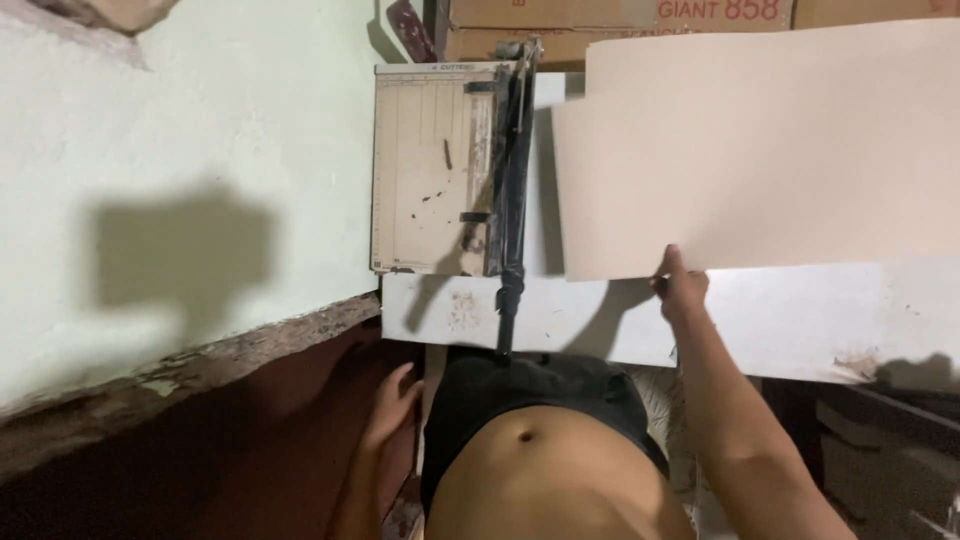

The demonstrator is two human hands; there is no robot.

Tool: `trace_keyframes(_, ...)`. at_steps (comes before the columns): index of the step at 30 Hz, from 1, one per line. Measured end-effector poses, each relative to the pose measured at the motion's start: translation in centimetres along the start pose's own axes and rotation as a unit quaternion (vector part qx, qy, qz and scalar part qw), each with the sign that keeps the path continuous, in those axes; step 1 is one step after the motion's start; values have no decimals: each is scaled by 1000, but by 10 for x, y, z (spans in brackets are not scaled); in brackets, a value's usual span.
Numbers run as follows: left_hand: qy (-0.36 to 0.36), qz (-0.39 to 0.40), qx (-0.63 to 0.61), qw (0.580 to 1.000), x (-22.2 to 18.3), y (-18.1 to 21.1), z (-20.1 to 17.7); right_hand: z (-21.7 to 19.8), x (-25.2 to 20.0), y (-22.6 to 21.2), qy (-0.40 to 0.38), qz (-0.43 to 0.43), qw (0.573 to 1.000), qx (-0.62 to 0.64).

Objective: Cutting cardboard sheets to size using a manual lever-style paper cutter on a workbench.

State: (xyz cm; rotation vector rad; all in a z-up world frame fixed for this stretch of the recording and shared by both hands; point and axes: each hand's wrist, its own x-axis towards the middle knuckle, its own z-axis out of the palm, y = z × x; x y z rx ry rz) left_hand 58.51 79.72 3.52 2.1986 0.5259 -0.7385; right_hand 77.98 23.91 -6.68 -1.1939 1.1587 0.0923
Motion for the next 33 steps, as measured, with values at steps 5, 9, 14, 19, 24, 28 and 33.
trace_keyframes(5,-101,-58,46,992,44,58,-37,16,-11,26,16,-13,1000,12)
trace_keyframes(9,-145,-37,57,987,91,102,-60,12,-24,53,8,-29,999,21)
trace_keyframes(14,-139,-123,-92,978,117,109,-38,43,-111,38,-20,4,999,36)
trace_keyframes(19,-94,-231,-409,878,122,197,-58,59,-159,16,-26,18,998,48)
trace_keyframes(24,49,-252,-675,692,170,186,-67,80,-125,20,-25,3,999,27)
trace_keyframes(28,57,-249,-691,677,153,225,-92,100,-120,22,-25,14,999,26)
trace_keyframes(33,65,-249,-727,637,156,235,-100,89,-104,32,-70,28,997,17)
